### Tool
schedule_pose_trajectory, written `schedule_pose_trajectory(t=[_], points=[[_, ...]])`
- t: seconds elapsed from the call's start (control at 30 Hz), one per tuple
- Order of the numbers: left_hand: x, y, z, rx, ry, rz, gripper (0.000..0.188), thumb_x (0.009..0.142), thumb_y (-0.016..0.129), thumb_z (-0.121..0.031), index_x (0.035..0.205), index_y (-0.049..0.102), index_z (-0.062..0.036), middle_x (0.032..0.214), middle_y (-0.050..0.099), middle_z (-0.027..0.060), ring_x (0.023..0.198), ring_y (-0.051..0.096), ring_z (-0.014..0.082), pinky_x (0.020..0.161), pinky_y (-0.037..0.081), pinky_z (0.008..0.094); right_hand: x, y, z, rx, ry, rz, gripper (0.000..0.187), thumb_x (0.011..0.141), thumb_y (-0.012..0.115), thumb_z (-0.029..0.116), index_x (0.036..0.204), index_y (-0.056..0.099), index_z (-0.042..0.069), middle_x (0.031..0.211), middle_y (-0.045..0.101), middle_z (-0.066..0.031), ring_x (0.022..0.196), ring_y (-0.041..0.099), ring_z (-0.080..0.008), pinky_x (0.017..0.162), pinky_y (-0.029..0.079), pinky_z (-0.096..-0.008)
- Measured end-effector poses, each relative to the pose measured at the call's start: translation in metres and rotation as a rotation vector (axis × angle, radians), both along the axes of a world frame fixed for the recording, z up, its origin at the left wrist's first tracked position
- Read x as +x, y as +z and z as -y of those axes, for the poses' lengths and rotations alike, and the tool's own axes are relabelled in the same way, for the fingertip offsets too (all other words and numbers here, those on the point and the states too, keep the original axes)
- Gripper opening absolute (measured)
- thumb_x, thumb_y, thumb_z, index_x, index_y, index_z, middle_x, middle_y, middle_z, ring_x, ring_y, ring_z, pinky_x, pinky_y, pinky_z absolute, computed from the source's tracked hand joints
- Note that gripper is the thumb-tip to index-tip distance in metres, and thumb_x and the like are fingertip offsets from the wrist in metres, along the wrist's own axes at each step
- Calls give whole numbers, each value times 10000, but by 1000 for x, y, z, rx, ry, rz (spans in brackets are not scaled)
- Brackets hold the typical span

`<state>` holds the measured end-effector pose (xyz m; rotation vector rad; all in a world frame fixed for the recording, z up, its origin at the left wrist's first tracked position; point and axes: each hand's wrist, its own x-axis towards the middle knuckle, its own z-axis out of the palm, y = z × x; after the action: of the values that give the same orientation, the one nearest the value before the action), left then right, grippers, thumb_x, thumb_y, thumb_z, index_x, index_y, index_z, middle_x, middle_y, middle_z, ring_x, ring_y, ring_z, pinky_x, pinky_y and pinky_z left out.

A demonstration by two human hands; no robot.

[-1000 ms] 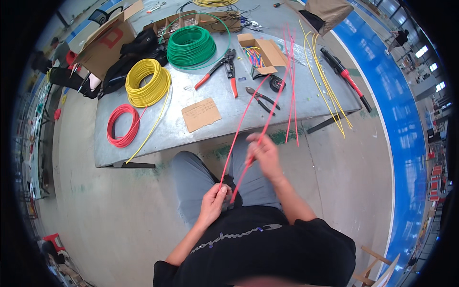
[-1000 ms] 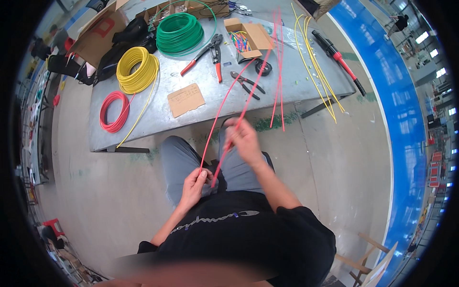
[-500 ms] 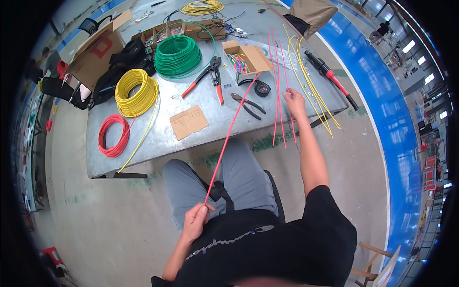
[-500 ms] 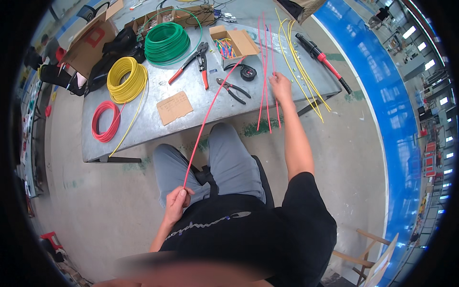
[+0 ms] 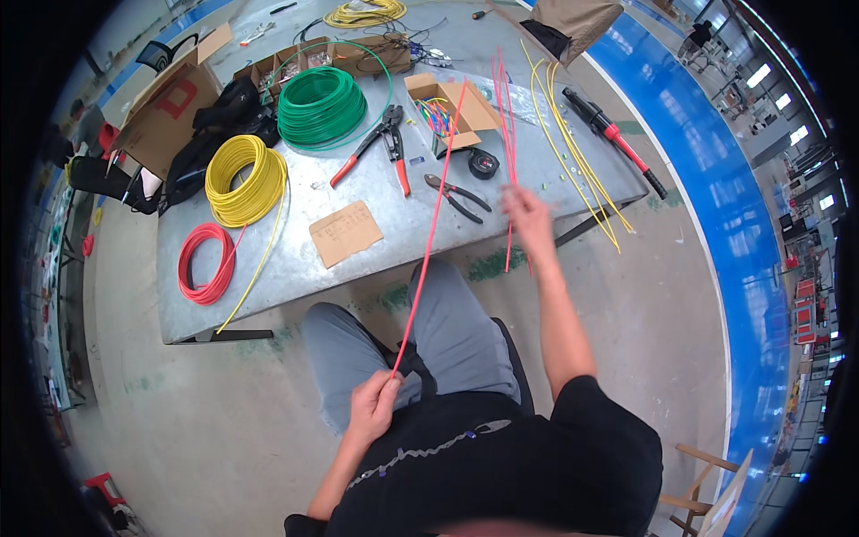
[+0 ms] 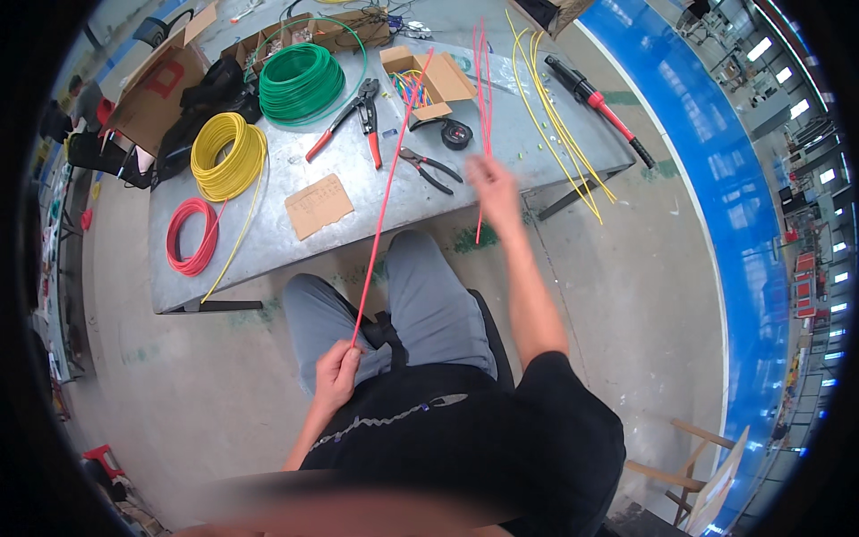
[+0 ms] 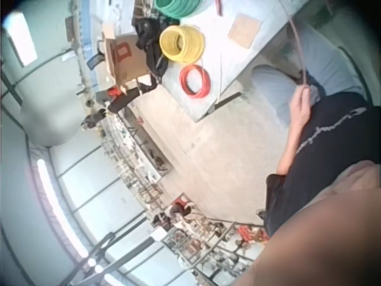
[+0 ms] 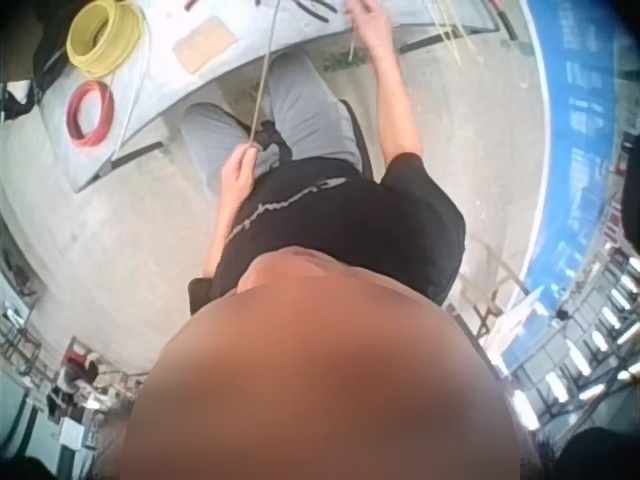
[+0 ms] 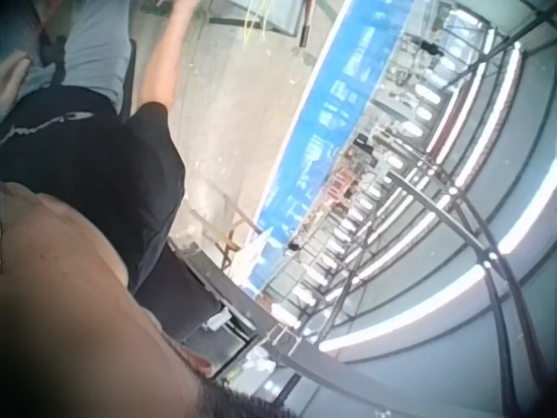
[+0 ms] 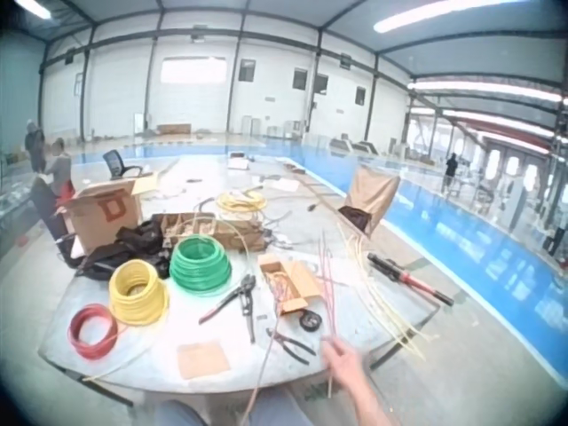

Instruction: The person measures and cuts red and green wires to length using a tape measure and wire cutters. They handle multiple wire segments, align them, and place cut pieces on the table.

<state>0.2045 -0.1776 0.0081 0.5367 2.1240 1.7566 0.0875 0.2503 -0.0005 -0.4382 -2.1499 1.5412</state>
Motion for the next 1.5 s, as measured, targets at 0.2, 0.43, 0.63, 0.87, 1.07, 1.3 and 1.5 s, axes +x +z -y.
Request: schedule_pose_trajectory(t=[0.2, 0.43, 0.63, 0.87, 1.07, 1.3, 1.5], points=[[-31, -8, -48, -59, 20, -132, 168, 1071, 615, -136, 1057, 707, 4, 784, 609, 100, 672, 572, 141, 647, 483, 309, 62, 29, 181, -701, 605, -91, 273, 1119, 566, 175, 1318, 548, -10, 1027, 725, -127, 910, 721, -182, 815, 566, -317], [-46, -5, -31, 232, -254, 504, 288, 1148, 512, -266, 1112, 671, -29, 709, 487, -46, 645, 433, 49, 573, 358, 244, 39, 45, 183, -834, 566, -231, 293, 1154, 484, 213, 1346, 523, -6, 762, 577, -47, 618, 523, -121, 592, 458, -274], [-50, -2, -65, 104, -52, 197, 266, 1155, 498, -237, 1082, 652, -33, 691, 457, -58, 607, 399, 42, 548, 330, 243, 28, 35, 222, -986, 312, -344, 137, 1080, 629, 98, 1173, 548, 39, 736, 505, 23, 532, 399, -54, 482, 336, -242], [-42, 11, -79, 137, -53, 242, 266, 1143, 513, -243, 1031, 634, -34, 697, 480, -14, 637, 454, 79, 588, 394, 277, 18, 43, 211, -854, 146, -380, 151, 1037, 588, -28, 1028, 492, 89, 669, 399, 40, 476, 300, -55, 452, 247, -265], [-45, 14, -85, 249, -59, 344, 276, 1156, 494, -249, 994, 589, -48, 639, 426, -59, 525, 360, 40, 483, 286, 243, -9, 55, 195, -888, 119, -403, 184, 1031, 601, -17, 983, 472, 105, 643, 381, 43, 472, 293, -51, 453, 236, -267], [-6, 23, -45, 280, -206, 605, 287, 1161, 473, -257, 974, 554, -56, 625, 377, -55, 499, 353, 52, 470, 286, 243, -59, 73, 98, -849, -63, -550, 252, 998, 683, 21, 928, 461, 118, 637, 387, 49, 455, 292, -67, 436, 235, -274], [16, 26, -7, 209, -275, 643, 306, 1170, 454, -248, 970, 553, -40, 647, 367, -53, 536, 345, 50, 506, 284, 260, -96, 68, 5, -788, -169, -588, 270, 971, 700, 8, 899, 467, 125, 628, 390, 31, 439, 306, -81, 407, 232, -289]])
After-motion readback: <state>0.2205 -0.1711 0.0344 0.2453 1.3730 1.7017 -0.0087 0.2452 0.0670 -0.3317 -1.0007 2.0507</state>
